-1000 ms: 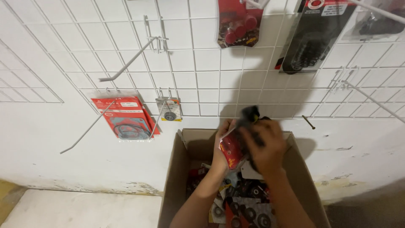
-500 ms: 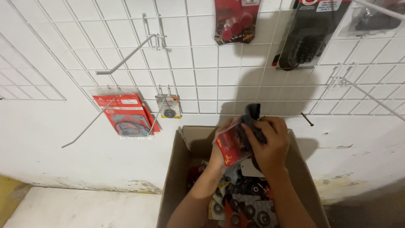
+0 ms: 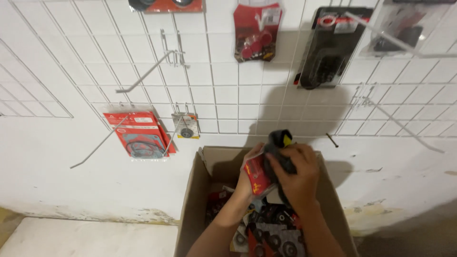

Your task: Hanging packaged automotive parts onto a wire grid display wall.

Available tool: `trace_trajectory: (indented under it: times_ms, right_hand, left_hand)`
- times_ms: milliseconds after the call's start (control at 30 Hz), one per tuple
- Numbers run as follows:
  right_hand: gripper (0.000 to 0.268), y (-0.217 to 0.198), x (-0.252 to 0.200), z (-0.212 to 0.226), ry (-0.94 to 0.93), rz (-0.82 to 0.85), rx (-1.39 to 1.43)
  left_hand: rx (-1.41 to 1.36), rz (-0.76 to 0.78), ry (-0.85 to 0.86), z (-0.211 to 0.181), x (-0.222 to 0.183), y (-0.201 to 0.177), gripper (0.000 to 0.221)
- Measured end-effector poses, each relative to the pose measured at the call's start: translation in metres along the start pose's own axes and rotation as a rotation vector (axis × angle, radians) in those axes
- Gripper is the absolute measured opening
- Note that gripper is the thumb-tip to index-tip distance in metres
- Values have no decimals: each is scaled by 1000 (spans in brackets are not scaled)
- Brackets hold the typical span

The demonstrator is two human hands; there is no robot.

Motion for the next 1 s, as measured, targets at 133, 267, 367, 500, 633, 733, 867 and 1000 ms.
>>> trace_trajectory:
  times_ms: [133, 267, 367, 500, 633, 733, 867, 1000]
  right_hand:
    - [29, -1, -12, 15, -49, 165, 160]
    - [32, 3, -15, 15, -145, 180, 140]
    - [27, 2, -10, 6, -81, 35, 68]
    - [20, -4, 0, 8, -6, -59, 56]
    - [23, -8, -8, 27, -64, -34, 74]
    - [27, -5, -16, 35, -168, 166, 127]
    - [25, -4, -13, 28, -67, 0, 12]
    - [25, 7, -21, 35, -103, -3, -51]
  left_hand:
    - [-12, 20, 9, 0, -7, 1, 18]
    - [-6, 15, 9, -2, -11, -1, 19]
    - [13, 18, 4, -8, -15, 0, 19]
    - [26, 37, -5, -11, -18, -3, 20]
    - [262, 125, 101, 6, 2, -32, 13]
    - [282, 119, 80, 4, 1, -27, 17]
    - [337, 68, 67, -1, -5, -26, 28]
    - [410, 58, 253, 57, 7, -92, 55]
Point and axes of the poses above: each hand's wrist, its own x-axis towards the middle knuckle, its own y-axis out of the palm, z = x × y, the point moved 1 cm from there along x, towards the middle knuckle, and after that the axes turned 3 degrees about -z, right-handed, at the moved point
